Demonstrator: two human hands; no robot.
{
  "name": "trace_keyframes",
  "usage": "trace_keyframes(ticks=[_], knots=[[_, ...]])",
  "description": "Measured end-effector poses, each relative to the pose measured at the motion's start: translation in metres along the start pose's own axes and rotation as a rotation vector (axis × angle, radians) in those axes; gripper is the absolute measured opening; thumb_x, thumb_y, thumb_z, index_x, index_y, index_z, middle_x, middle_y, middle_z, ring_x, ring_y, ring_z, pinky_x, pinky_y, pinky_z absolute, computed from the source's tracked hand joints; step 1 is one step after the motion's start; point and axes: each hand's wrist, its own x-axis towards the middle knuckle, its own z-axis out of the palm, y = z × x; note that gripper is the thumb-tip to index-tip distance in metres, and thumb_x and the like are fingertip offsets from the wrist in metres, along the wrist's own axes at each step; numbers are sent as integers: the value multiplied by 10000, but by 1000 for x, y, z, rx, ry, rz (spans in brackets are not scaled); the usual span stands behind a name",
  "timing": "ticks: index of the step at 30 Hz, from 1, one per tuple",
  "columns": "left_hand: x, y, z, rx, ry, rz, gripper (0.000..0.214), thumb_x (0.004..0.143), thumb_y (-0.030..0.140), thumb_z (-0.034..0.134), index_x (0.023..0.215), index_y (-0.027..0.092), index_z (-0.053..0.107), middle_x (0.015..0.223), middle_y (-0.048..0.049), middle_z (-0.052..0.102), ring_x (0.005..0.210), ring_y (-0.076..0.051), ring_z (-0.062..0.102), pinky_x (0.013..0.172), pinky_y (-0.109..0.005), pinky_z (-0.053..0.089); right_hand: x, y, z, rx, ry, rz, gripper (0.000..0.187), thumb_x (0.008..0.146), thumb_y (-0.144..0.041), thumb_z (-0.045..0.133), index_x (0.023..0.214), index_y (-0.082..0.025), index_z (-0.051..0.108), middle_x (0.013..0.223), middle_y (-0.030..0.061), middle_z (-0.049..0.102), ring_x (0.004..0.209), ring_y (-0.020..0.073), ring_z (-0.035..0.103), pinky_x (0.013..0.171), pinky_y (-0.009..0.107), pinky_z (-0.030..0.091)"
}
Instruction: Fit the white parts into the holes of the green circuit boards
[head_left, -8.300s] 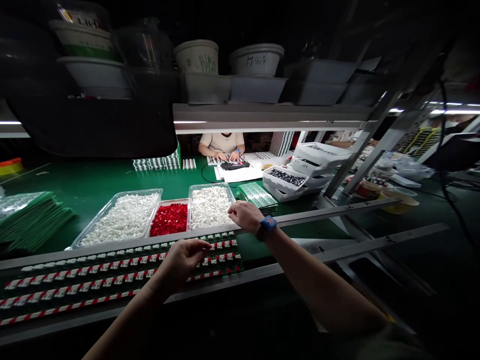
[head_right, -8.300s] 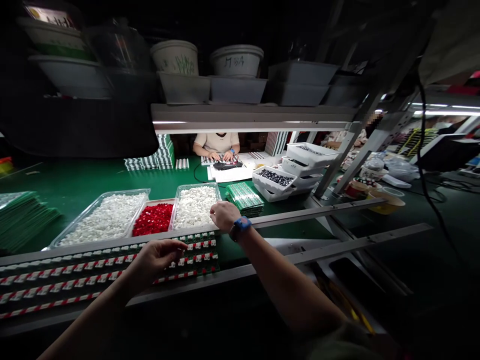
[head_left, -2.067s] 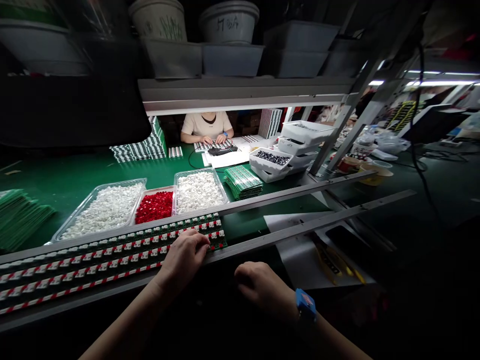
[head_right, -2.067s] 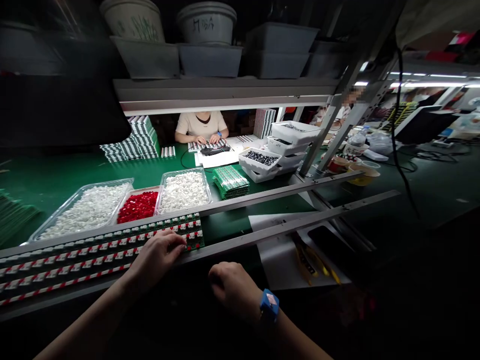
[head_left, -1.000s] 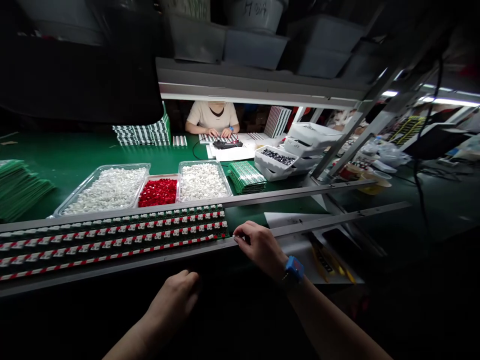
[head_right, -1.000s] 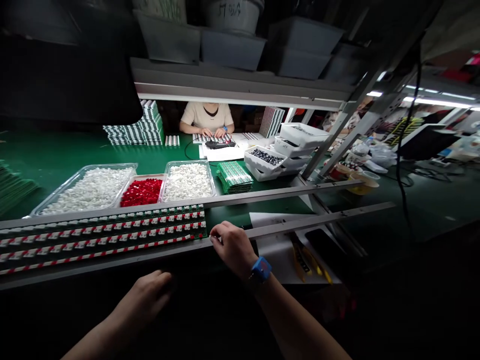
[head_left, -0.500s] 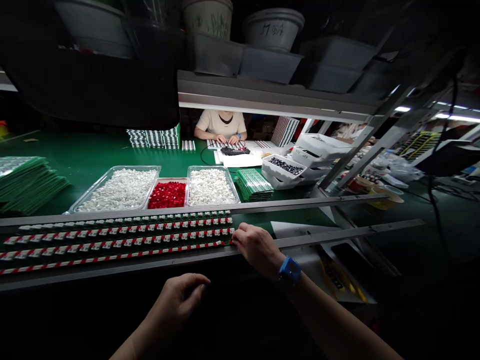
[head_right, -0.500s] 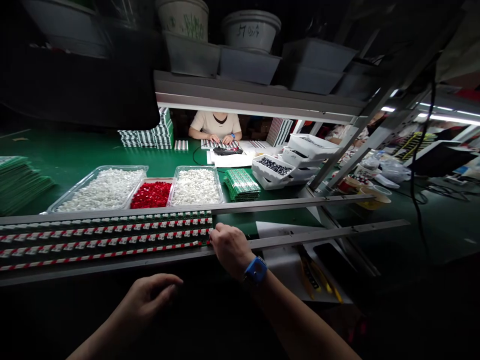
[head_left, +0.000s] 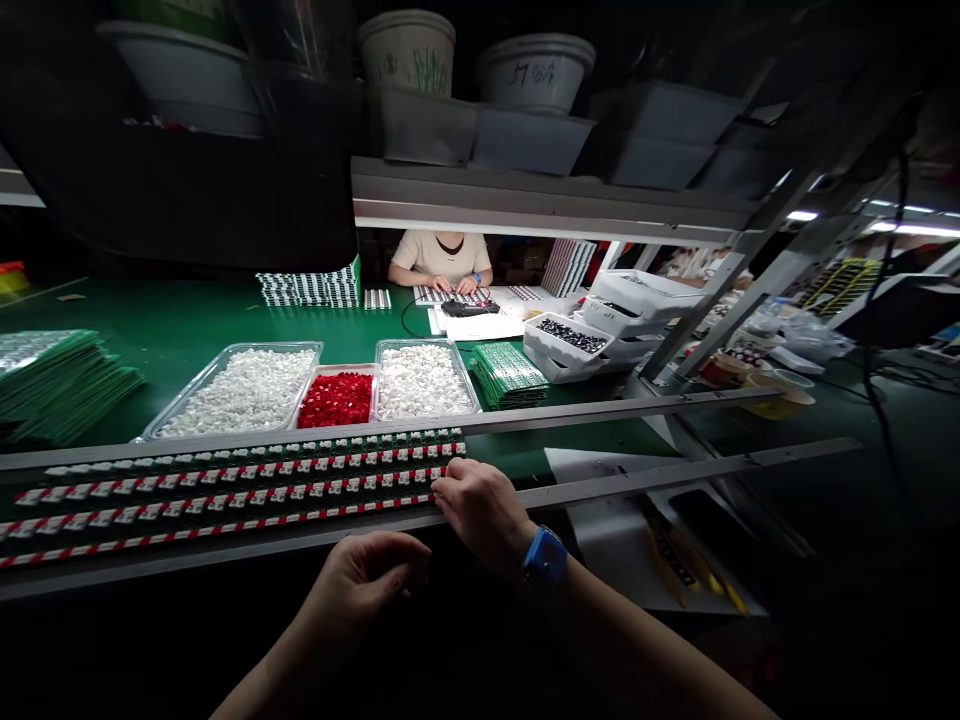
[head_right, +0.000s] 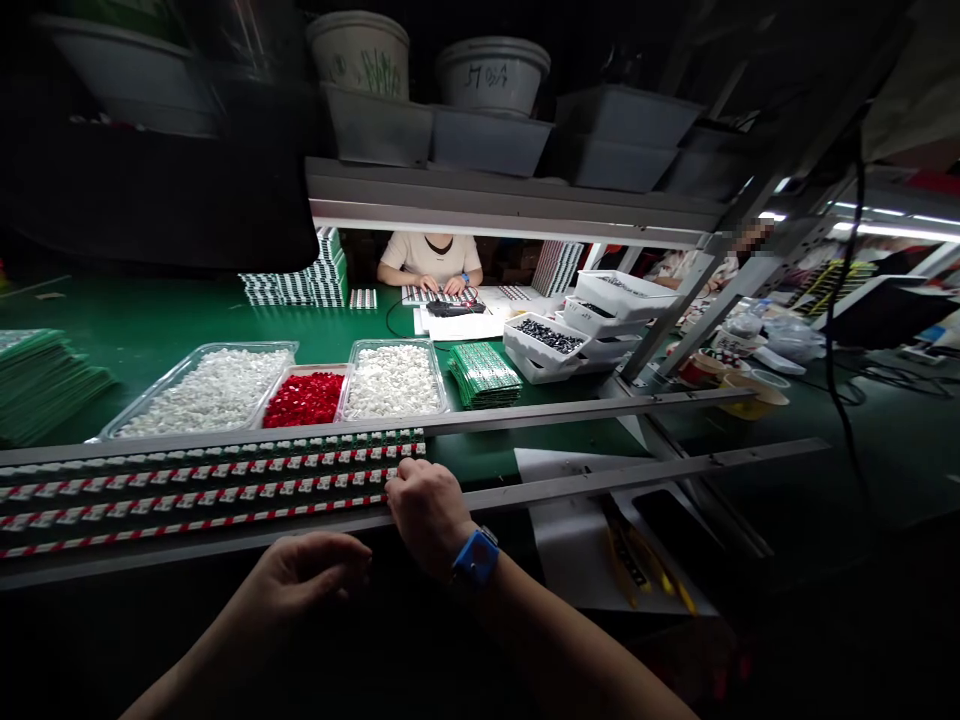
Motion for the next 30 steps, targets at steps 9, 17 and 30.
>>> trace_keyframes(ticks=[9,17,30], knots=[[29,25,-8,331,73,190,245,714,350,642,824,145,717,772,-57,742,710,-204,668,650,-270,517,0,7,3,181,64,8,80,842,-162,564,824,-164,642,861,44,613,790,148,569,684,235,400],[59,39,5,797,81,454,170,805,219,536,811,187,703,863,-48,702,836,-201,635,797,-313,483,-13,27,1,426,201,90,34,794,-136,596,817,-152,617,832,27,619,721,128,574,675,221,418],[66,47,19,1198,25,420,171,847,154,523,808,160,689,872,-82,660,911,-239,588,892,-376,442,-22,35,2,379,165,154,63,838,-199,595,854,-174,650,887,26,621,754,131,586,689,225,411]])
